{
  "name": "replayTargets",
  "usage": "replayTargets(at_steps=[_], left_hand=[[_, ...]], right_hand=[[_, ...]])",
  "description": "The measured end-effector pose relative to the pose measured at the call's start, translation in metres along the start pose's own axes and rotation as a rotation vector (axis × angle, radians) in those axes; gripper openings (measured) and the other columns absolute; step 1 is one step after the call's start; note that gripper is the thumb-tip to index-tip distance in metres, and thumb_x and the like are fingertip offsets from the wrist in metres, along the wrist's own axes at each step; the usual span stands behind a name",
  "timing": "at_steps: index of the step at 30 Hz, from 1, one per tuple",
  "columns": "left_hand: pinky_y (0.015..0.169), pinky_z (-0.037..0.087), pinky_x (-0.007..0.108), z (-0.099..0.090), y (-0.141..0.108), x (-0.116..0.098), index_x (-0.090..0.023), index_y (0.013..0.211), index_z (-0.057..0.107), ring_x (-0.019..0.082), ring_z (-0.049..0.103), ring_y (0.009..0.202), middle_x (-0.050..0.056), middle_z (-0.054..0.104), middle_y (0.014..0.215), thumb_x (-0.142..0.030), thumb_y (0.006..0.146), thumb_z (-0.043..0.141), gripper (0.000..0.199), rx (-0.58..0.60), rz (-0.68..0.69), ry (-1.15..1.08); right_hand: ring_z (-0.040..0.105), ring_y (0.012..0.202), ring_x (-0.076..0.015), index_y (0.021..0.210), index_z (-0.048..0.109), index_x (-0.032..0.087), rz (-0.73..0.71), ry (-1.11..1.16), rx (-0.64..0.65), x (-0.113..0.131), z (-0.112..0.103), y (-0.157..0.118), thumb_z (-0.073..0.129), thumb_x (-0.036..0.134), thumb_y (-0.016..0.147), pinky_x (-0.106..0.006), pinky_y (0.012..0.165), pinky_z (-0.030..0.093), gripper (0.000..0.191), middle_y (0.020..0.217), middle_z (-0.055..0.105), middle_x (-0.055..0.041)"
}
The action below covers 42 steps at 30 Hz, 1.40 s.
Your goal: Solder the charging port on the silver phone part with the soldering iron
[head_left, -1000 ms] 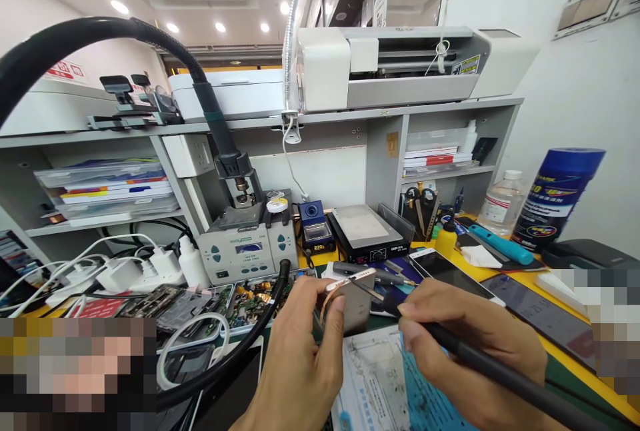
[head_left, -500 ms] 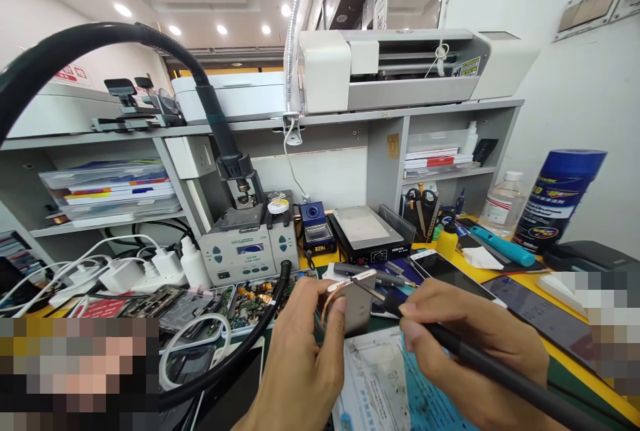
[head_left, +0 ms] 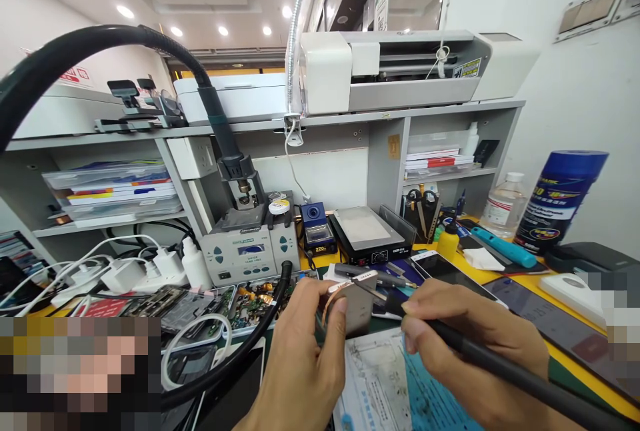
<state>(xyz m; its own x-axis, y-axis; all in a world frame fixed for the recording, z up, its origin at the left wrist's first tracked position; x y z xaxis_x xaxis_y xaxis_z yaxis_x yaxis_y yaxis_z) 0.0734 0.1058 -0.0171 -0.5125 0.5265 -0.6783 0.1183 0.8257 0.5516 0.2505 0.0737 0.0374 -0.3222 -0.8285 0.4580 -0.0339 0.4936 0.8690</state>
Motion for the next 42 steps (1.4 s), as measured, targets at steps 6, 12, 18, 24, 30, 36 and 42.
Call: replayTargets(at_steps=[6, 12, 18, 24, 30, 36, 42], left_hand=[[0.073, 0.046, 0.030, 0.000, -0.001, 0.000, -0.023, 0.098, 0.055, 0.018, 0.058, 0.083, 0.002, 0.059, 0.093, -0.027, 0.106, 0.046, 0.013, -0.002, 0.017, -0.009], [0.073, 0.046, 0.030, 0.000, -0.001, 0.000, -0.023, 0.097, 0.054, 0.018, 0.059, 0.085, 0.001, 0.059, 0.093, -0.028, 0.106, 0.047, 0.013, 0.004, 0.027, 0.001], [0.073, 0.047, 0.029, -0.001, 0.000, 0.000, -0.024, 0.098, 0.055, 0.017, 0.060, 0.084, 0.001, 0.060, 0.092, -0.025, 0.106, 0.048, 0.011, -0.019, 0.044, 0.007], [0.077, 0.053, 0.028, -0.002, -0.004, 0.002, -0.027, 0.116, 0.056, 0.016, 0.066, 0.092, 0.001, 0.065, 0.103, -0.026, 0.104, 0.051, 0.012, -0.063, 0.066, 0.032], [0.086, 0.054, 0.023, -0.008, -0.009, -0.006, -0.029, 0.129, 0.049, 0.014, 0.067, 0.097, 0.001, 0.065, 0.111, -0.017, 0.101, 0.054, 0.031, -0.186, 0.208, 0.096], [0.081, 0.050, 0.021, -0.009, -0.009, -0.013, -0.027, 0.120, 0.052, 0.012, 0.064, 0.089, 0.000, 0.063, 0.103, -0.010, 0.099, 0.054, 0.027, -0.193, 0.277, 0.101], [0.084, 0.048, 0.022, -0.007, -0.009, -0.018, -0.026, 0.121, 0.053, 0.013, 0.062, 0.093, 0.000, 0.063, 0.104, -0.005, 0.098, 0.053, 0.031, -0.179, 0.339, 0.093]], right_hand=[[0.068, 0.060, -0.0121, 0.084, 0.068, 0.027, -0.017, -0.034, 0.036, -0.002, 0.001, 0.000, 0.066, 0.004, 0.078, -0.018, 0.053, 0.055, 0.025, 0.069, 0.071, 0.0037], [0.068, 0.058, -0.0120, 0.085, 0.068, 0.027, -0.018, -0.049, 0.034, -0.001, 0.000, 0.001, 0.065, 0.003, 0.077, -0.018, 0.053, 0.054, 0.025, 0.068, 0.071, 0.0039], [0.068, 0.061, -0.0118, 0.087, 0.068, 0.028, -0.018, -0.036, 0.032, -0.003, 0.000, -0.003, 0.066, 0.004, 0.079, -0.018, 0.056, 0.055, 0.026, 0.069, 0.071, 0.0042], [0.067, 0.057, -0.0105, 0.087, 0.069, 0.027, -0.018, -0.010, 0.058, -0.002, 0.002, 0.002, 0.065, 0.004, 0.078, -0.018, 0.052, 0.054, 0.025, 0.070, 0.071, 0.0037], [0.065, 0.055, -0.0116, 0.080, 0.072, 0.029, 0.212, 0.071, -0.021, -0.023, -0.003, -0.007, 0.072, 0.012, 0.080, -0.019, 0.053, 0.053, 0.017, 0.062, 0.070, 0.0046], [0.066, 0.042, -0.0141, 0.074, 0.070, 0.023, 0.767, 0.615, -0.025, -0.069, 0.012, -0.022, 0.079, 0.037, 0.086, -0.018, 0.035, 0.048, 0.021, 0.055, 0.070, 0.0013], [0.061, 0.033, -0.0143, 0.062, 0.061, 0.020, 1.042, 0.825, -0.007, -0.087, 0.029, -0.030, 0.084, 0.038, 0.081, -0.018, 0.026, 0.047, 0.035, 0.051, 0.069, 0.0012]])
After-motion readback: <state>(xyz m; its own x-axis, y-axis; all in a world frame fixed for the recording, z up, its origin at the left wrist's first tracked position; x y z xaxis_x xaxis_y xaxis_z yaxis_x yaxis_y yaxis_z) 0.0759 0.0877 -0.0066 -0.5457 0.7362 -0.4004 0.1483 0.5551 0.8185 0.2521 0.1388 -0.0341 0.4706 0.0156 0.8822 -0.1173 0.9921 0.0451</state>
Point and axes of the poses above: each hand's wrist, its own y-axis towards the middle knuckle, its own z-axis out of the palm, x = y × z, the point moved 9 cm from there along y, towards the middle knuckle
